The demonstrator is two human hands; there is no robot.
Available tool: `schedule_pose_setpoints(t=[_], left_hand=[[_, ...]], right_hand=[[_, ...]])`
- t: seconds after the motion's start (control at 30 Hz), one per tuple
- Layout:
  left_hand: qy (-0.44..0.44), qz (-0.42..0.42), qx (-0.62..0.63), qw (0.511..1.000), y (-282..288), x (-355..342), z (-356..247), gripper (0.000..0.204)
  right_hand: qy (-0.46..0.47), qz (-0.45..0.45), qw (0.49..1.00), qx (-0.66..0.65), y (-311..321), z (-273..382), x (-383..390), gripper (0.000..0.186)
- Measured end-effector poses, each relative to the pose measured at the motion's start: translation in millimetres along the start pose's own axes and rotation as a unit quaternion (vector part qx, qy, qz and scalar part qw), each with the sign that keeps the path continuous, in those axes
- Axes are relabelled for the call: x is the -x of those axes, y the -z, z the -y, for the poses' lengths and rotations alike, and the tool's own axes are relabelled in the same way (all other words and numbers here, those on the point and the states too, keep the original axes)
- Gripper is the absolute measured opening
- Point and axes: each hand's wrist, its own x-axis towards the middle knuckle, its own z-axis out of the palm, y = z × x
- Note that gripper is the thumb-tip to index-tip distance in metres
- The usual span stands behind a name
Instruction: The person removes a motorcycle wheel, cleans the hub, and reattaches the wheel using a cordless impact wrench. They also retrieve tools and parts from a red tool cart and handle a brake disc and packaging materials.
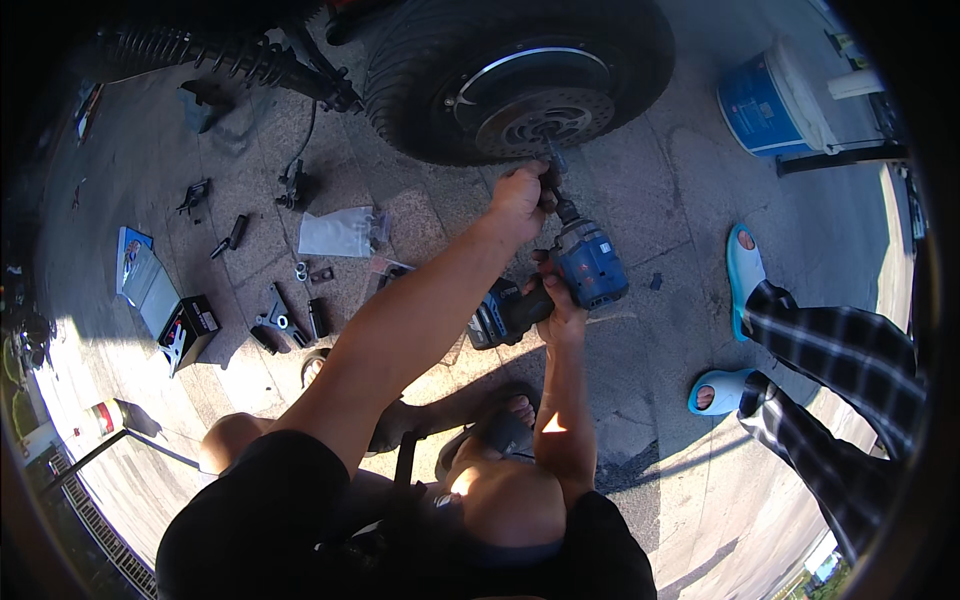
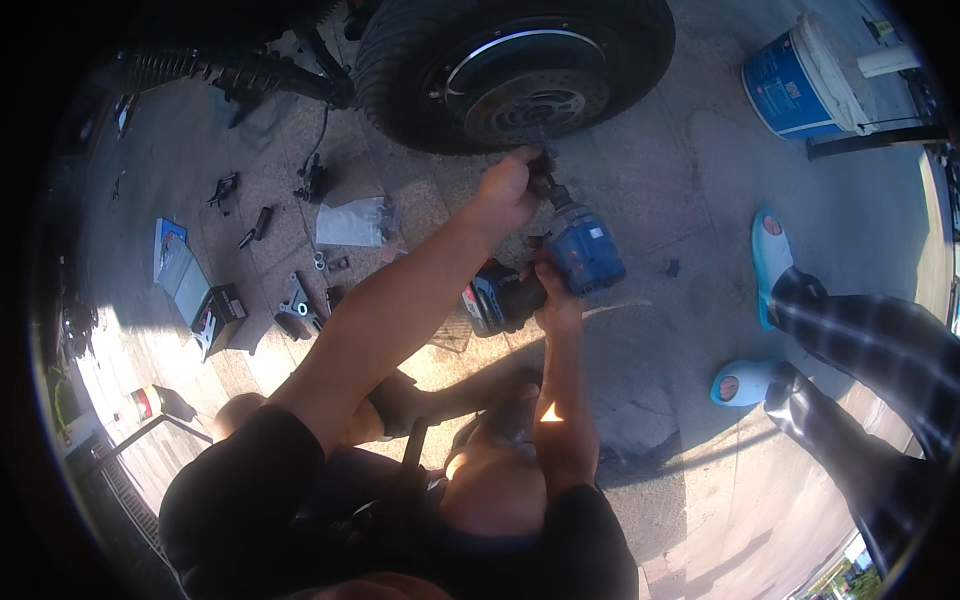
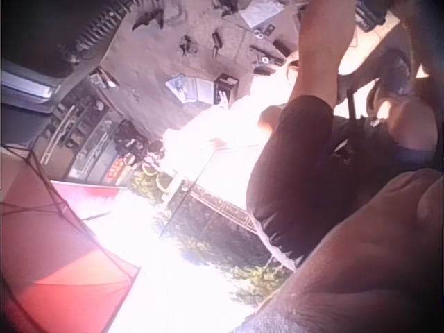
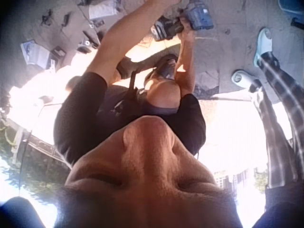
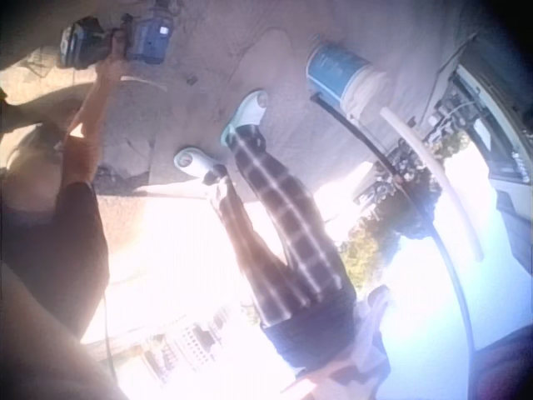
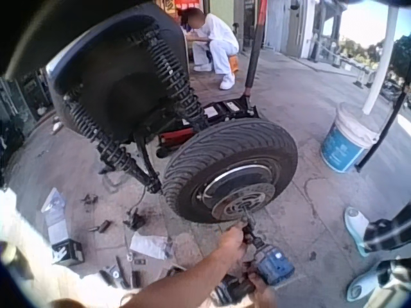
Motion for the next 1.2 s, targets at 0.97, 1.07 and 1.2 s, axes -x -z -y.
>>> schedule_pose_setpoints(t=[0.97, 1.07, 1.2], left_hand=[[-0.427, 0.29, -0.647, 0.561, -30.3, 124.4, -148.1, 0.029], [-0.555, 0.118, -0.763, 0.308, -101.1, 119.5, -179.8, 0.052], [-0.545, 0.038, -0.803, 0.238, -152.8, 87.6, -193.0, 0.087]], right_hand=[[0.151, 0.004, 0.987, 0.049, 8.8, 27.2, -34.0, 0.044], [0.134, 0.003, 0.99, 0.04, 6.4, 24.0, -44.5, 0.04], [0.132, 0.009, 0.99, 0.047, 1.1, 18.2, -54.9, 0.032]])
